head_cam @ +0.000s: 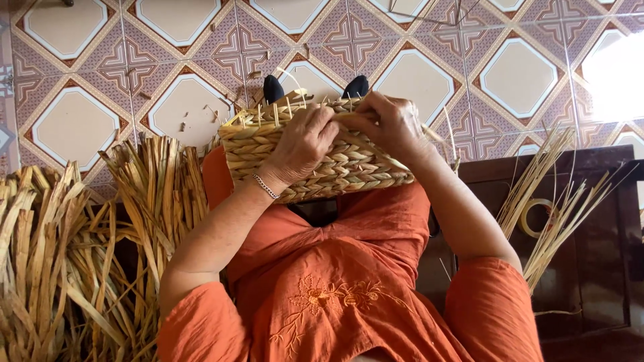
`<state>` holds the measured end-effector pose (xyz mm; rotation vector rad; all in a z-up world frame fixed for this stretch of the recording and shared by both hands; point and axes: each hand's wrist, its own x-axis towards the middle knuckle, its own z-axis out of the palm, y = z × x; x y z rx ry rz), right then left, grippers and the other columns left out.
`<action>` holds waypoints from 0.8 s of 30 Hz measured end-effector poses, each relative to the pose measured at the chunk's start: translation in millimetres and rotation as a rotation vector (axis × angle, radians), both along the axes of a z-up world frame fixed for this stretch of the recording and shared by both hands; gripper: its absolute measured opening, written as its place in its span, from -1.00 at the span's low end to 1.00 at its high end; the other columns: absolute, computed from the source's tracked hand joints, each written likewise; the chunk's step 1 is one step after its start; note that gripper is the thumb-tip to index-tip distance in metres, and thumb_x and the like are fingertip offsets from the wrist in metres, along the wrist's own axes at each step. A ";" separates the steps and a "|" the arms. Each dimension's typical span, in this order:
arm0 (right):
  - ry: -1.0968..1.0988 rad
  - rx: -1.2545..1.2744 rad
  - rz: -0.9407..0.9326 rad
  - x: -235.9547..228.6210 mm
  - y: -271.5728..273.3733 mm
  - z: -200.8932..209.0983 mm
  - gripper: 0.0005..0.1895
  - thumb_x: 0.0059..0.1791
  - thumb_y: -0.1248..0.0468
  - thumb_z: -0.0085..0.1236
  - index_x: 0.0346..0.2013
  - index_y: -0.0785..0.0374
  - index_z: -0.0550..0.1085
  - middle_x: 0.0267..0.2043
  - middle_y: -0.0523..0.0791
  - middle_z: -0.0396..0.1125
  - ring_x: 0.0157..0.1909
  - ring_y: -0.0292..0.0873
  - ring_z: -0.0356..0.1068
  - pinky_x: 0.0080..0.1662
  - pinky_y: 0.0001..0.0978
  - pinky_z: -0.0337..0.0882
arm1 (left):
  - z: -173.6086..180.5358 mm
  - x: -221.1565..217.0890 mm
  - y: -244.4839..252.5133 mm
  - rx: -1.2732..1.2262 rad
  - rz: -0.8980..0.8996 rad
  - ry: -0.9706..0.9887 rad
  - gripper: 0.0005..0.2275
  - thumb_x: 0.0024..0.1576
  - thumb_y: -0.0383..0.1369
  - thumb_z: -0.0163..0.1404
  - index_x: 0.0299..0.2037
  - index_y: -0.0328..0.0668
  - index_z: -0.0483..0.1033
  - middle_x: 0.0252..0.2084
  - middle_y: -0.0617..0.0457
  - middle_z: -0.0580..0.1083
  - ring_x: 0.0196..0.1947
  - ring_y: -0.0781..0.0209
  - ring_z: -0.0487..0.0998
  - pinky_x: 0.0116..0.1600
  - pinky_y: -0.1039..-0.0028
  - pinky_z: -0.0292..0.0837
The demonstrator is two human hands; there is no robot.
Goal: The recorder is weaving a basket using strands of dried straw or bamboo.
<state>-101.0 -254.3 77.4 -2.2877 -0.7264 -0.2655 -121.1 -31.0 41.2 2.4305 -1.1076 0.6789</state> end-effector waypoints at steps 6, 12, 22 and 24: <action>-0.314 -0.220 -0.051 -0.8 -2.5 -42.2 -0.52 0.05 -0.09 0.24 -0.42 0.19 0.29 -0.61 -0.21 0.28 -0.65 -0.36 0.21 -0.59 -0.43 0.24 | -4.5 4.2 -5.0 0.010 -0.022 -0.046 -0.96 0.23 -0.54 -0.01 -0.24 -0.35 0.39 -0.09 -0.11 0.45 -0.11 0.11 0.50 -0.10 0.46 0.61; -0.127 -0.250 0.035 -17.8 -8.9 -42.6 -0.63 0.09 0.05 0.25 -0.40 0.22 0.37 -0.60 -0.20 0.28 -0.68 -0.32 0.24 -0.59 -0.36 0.27 | -30.9 37.4 -21.2 0.046 0.104 0.515 -0.96 0.30 -0.57 -0.12 -0.19 -0.40 0.38 -0.48 -0.06 0.42 -0.60 0.19 0.42 -0.54 0.41 0.45; -0.483 -0.250 -0.152 -40.7 -10.1 20.6 -0.77 -0.05 0.07 0.21 -0.33 0.16 0.53 -0.21 -0.01 0.40 -0.18 -0.01 0.34 -0.19 -0.17 0.40 | -16.1 47.8 -37.0 0.089 0.105 0.457 -0.79 -0.02 -0.73 0.04 -0.17 -0.54 0.47 -0.25 -0.23 0.42 -0.51 0.19 0.46 -0.55 0.51 0.51; -0.258 -0.387 -0.068 -45.9 -16.7 21.1 -0.66 -0.11 -0.05 0.29 -0.38 0.16 0.56 -0.34 -0.02 0.35 -0.21 0.01 0.29 -0.18 -0.07 0.36 | -8.2 48.5 -41.7 0.228 0.105 0.327 -0.84 0.11 -0.75 0.00 -0.13 -0.52 0.52 -0.30 -0.18 0.43 -0.41 0.17 0.48 -0.43 0.49 0.52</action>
